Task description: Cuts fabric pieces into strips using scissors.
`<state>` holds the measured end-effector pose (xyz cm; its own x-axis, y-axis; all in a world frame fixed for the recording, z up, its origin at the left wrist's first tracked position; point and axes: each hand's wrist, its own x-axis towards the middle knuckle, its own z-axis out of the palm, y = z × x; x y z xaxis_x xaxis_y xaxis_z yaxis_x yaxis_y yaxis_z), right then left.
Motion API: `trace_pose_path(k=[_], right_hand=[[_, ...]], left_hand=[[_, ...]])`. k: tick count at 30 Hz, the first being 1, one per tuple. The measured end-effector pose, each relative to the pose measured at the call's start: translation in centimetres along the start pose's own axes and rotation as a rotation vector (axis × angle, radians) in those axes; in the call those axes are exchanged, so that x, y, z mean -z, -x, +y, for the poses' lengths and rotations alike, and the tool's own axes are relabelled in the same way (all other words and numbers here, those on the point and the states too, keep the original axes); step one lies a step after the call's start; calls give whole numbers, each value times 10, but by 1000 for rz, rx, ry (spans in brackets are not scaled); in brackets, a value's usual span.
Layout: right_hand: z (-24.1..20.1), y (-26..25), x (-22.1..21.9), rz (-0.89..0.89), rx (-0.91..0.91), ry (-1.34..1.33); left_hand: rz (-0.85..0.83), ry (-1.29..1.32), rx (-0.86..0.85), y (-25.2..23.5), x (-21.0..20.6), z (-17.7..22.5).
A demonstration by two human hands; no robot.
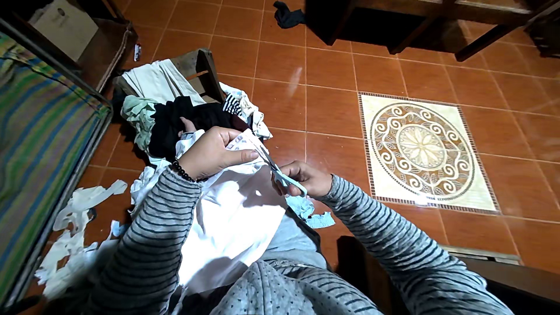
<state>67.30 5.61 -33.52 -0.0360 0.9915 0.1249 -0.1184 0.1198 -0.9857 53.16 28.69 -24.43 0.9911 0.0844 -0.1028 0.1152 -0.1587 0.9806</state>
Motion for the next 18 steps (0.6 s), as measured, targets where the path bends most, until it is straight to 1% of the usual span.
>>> trace_pose_path(k=[3,7,10,13,18], right_hand=[[-1,0,0,26,-14,37],[-2,0,-1,29,-31,55],[0,0,0,20,-26,40],[0,0,0,5,-26,41],[-4,-3,-2,-15,-11,34]], left_hand=[[49,27,64,0,-2,1],[46,37,133,0,-3,4],[42,-6,134,0,-2,4],[34,7,150,1,-1,6],[9,2,117,0,-2,6]])
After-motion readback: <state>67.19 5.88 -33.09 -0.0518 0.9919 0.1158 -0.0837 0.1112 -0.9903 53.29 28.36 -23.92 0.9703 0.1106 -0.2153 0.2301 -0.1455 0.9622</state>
